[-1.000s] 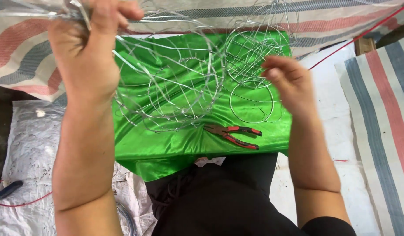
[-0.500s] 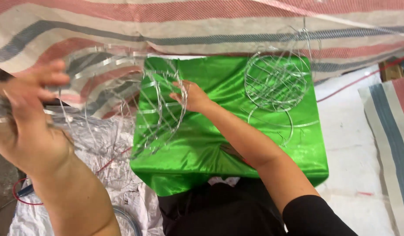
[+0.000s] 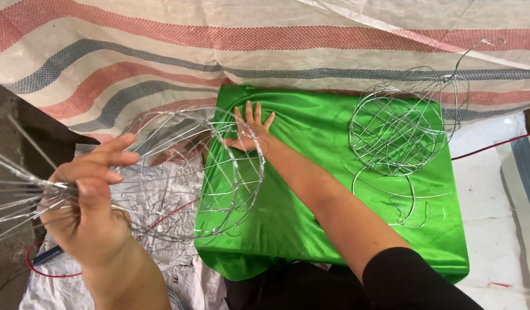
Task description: Adjusting and shaping a wire mesh structure using hands and pliers.
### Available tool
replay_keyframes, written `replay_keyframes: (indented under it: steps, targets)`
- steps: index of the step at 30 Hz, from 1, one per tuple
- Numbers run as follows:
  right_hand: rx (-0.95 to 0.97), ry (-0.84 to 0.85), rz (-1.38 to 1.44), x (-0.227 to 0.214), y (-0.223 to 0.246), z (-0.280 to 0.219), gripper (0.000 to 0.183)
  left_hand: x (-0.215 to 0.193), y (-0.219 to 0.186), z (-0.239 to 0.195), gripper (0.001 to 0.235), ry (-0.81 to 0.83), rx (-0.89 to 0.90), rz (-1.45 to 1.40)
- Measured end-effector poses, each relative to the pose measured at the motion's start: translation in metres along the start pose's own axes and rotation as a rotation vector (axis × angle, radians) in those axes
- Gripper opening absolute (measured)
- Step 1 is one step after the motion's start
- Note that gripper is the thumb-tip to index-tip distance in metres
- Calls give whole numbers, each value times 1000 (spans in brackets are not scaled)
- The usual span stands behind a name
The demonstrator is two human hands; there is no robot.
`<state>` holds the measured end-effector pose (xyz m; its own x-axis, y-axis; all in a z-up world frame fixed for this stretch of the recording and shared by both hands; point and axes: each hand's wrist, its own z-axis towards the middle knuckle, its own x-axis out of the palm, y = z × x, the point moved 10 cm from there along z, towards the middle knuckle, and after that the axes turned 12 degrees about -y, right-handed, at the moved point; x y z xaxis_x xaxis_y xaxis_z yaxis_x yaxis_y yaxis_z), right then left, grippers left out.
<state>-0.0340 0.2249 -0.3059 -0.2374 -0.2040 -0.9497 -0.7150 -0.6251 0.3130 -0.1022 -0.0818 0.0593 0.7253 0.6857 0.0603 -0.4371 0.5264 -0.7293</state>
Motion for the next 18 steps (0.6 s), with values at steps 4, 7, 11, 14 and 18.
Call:
replay_keyframes:
  steps: [4, 7, 11, 14, 18]
  targets:
    - [9, 83, 109, -22, -24, -4, 111, 24, -5, 7, 28, 33, -7, -30]
    - [134, 86, 682, -91, -48, -48, 80, 48, -7, 4, 15, 96, -34, -95]
    - [46, -138, 1424, -194, -82, -111, 45, 99, -3, -10, 5, 195, -64, -101]
    - [-206, -311, 1407, -291, -52, -192, 51, 148, 11, -29, 5, 219, 9, -64]
    - [-485, -465, 631, -346, 11, -278, 116, 208, 17, -46, 37, 183, -93, 77]
